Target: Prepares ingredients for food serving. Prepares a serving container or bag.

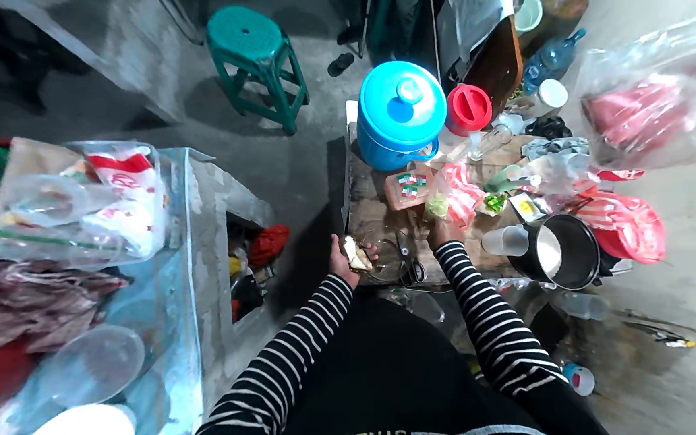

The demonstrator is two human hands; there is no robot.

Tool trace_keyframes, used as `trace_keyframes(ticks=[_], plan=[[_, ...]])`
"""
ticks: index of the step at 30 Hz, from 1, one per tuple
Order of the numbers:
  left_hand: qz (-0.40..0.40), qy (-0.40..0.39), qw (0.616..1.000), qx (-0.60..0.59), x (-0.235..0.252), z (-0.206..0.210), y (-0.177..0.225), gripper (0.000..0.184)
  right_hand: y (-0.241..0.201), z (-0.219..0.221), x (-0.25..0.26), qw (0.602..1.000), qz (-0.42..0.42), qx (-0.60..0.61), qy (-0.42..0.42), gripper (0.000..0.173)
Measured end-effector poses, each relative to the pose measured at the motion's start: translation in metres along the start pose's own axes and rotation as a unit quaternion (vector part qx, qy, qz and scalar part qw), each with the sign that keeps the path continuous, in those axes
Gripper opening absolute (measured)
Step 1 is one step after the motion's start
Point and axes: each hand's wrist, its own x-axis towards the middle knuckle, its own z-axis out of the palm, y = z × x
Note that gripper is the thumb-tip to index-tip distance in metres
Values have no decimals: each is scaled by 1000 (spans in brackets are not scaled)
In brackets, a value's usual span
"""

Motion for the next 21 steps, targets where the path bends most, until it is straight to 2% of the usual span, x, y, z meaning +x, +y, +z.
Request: trace_keyframes(ticks=[3,6,10,13,16,19,21], plan=[[-5,-1,1000,17,5,-1,-5,83,24,15,5,994,35,107,-12,33],[-6,2,999,34,6,3,-7,82,43,32,0,972,37,231,13,30],[-6,3,998,63,10,10,-7,82,61,41,-40,948,-48,312,28,27],[7,30,995,91,16,9,-6,81,53,56,-62,959,-136,247,-28,30],[14,52,993,105,18,6,-8,82,39,81,-64,974,-148,162,-56,33],[15,51,994,97,12,2,-9,82,33,88,-74,983,-132,121,-40,34],[9,41,996,80,8,1,-11,82,33,81,-87,986,-147,80,19,34]])
